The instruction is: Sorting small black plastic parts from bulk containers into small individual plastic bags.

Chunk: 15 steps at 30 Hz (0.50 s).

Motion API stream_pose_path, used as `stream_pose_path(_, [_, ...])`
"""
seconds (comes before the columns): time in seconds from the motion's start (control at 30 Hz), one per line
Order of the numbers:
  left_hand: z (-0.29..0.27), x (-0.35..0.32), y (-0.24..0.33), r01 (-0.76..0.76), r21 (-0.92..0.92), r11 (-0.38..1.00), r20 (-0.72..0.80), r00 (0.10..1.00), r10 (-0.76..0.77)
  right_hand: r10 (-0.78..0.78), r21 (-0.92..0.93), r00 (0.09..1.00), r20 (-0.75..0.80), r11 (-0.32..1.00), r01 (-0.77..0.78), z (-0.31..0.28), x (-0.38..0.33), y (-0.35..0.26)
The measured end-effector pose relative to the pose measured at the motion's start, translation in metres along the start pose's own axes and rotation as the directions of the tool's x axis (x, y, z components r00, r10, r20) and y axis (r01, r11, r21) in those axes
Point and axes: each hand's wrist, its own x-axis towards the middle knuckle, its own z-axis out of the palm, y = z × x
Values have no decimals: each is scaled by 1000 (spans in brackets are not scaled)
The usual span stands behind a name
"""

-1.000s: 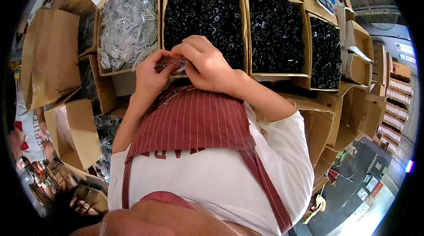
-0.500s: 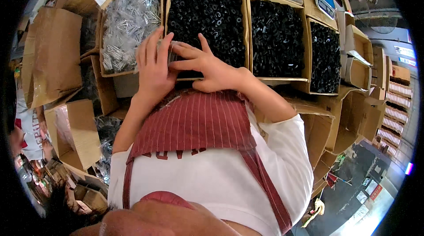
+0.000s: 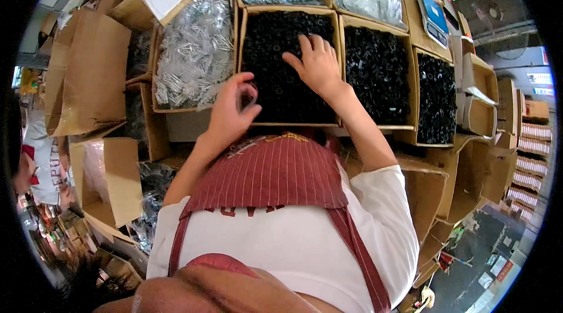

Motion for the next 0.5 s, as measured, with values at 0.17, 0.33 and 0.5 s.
stream_pose_path(0.17, [4,-23,12,93,-368,925,224,974,-8,9,12,992,124,1000,-11,15,-4,-22])
stream_pose_path(0.33, [59,-28,-28,225,-668,710,431,894,122,69,4,993,93,998,-70,27,-23,-1])
stream_pose_path(0.5, [54,-19,-21,240,-448,861,464,886,-5,-13,65,991,131,998,4,33,-20,2])
